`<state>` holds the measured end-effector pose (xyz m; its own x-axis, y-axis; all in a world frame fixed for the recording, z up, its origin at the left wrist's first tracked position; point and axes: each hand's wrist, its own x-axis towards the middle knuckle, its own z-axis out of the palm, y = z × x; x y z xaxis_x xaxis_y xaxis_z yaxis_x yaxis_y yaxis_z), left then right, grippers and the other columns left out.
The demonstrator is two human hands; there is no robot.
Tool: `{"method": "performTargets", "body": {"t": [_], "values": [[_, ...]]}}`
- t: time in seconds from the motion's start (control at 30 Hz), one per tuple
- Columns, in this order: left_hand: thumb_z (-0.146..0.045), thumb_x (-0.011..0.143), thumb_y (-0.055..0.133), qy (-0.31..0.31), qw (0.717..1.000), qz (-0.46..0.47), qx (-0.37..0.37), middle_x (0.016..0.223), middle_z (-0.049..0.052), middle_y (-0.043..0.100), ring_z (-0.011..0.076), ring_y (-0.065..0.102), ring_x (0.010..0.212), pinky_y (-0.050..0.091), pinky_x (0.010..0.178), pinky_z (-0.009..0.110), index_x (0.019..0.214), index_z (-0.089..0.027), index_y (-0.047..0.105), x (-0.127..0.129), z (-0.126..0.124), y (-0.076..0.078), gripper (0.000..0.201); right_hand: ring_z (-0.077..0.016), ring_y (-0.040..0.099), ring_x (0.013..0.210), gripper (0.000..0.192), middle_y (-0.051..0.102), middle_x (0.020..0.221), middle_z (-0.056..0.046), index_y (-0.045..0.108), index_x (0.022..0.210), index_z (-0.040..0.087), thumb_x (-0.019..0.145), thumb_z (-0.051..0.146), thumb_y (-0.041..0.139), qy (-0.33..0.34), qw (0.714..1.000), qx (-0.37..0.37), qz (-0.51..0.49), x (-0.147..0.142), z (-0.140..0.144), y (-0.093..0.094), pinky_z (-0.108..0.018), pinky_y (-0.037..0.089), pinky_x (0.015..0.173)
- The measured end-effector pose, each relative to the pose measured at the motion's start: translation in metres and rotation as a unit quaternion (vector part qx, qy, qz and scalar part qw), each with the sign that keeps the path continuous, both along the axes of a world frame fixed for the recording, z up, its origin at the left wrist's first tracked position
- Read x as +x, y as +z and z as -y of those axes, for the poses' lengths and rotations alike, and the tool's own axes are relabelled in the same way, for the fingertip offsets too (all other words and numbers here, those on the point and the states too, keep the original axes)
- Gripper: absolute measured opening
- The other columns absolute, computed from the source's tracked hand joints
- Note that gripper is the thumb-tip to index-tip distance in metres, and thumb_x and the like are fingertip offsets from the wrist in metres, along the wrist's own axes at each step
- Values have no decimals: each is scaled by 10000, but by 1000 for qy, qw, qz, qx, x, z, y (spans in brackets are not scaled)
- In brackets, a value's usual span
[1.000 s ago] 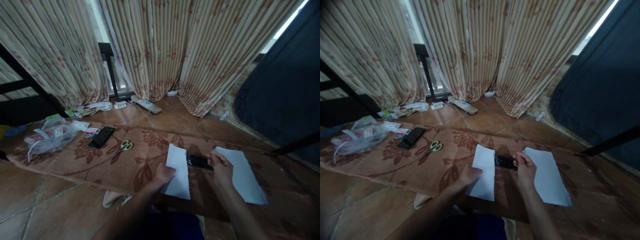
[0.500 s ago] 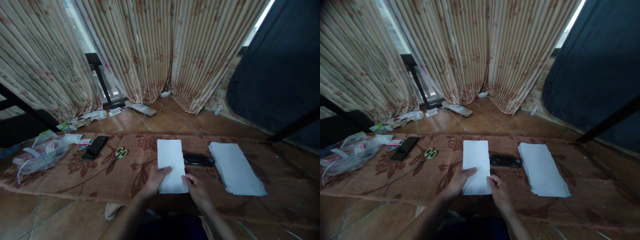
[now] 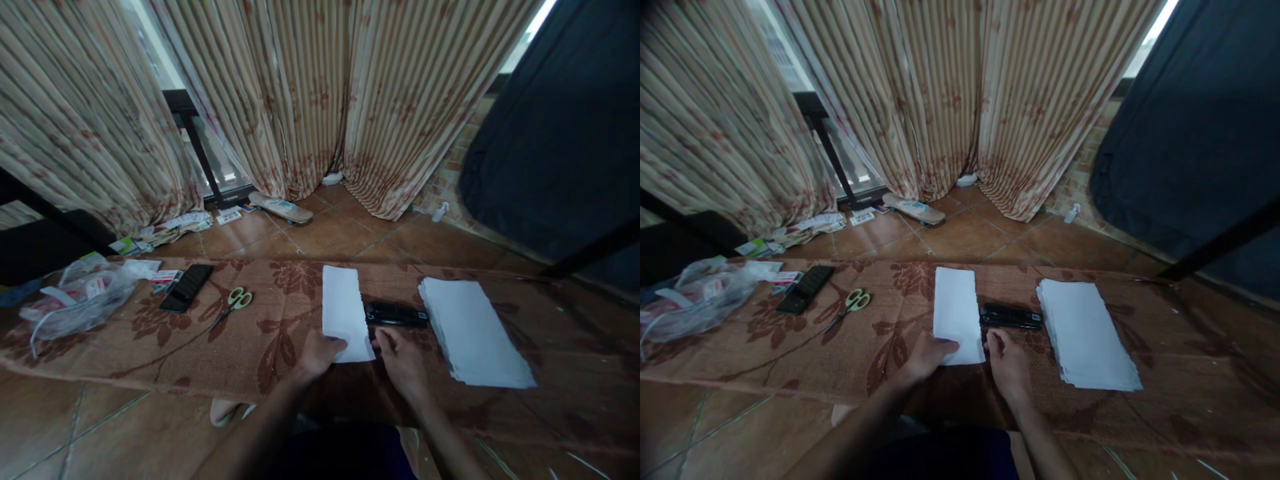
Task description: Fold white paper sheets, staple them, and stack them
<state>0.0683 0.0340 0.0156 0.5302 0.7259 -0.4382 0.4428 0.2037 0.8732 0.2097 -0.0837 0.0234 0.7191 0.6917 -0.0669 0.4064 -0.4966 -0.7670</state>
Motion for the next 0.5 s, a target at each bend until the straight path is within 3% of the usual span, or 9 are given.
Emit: {"method": "performTargets", "body": {"t": [0.17, 0.33, 0.4, 0.5], "values": [[-133, 610, 662, 0, 1000, -8, -5, 523, -17, 536, 99, 483, 503, 339, 460, 208, 549, -99, 619, 7, -6, -5, 82, -188, 643, 658, 369, 733, 802, -36, 637, 993, 229, 863, 489, 410, -51, 996, 60, 32, 25, -1, 9, -292, 469, 660], [-103, 603, 650, -7, 999, -33, 0, 507, -35, 487, 83, 447, 497, 307, 437, 194, 530, -112, 581, 17, -11, -1, 100, -190, 653, 755, 379, 733, 851, -58, 637, 1007, 199, 884, 468, 399, -52, 986, 127, 98, 58, -31, 17, -295, 468, 724], [-94, 583, 653, -12, 999, -46, 6, 511, -32, 489, 87, 451, 507, 305, 434, 194, 531, -113, 578, 21, -12, 1, 93, -193, 658, 792, 365, 736, 865, -66, 635, 1013, 187, 890, 429, 391, -38, 987, 98, 120, 70, -48, 19, -295, 464, 742], [-90, 583, 640, -23, 998, -58, 11, 516, -33, 485, 79, 433, 496, 291, 428, 194, 513, -121, 550, 25, -13, 5, 118, -189, 660, 826, 301, 742, 843, -49, 648, 974, 198, 884, 349, 405, 7, 988, -4, 152, 82, -71, 17, -286, 450, 750]]}}
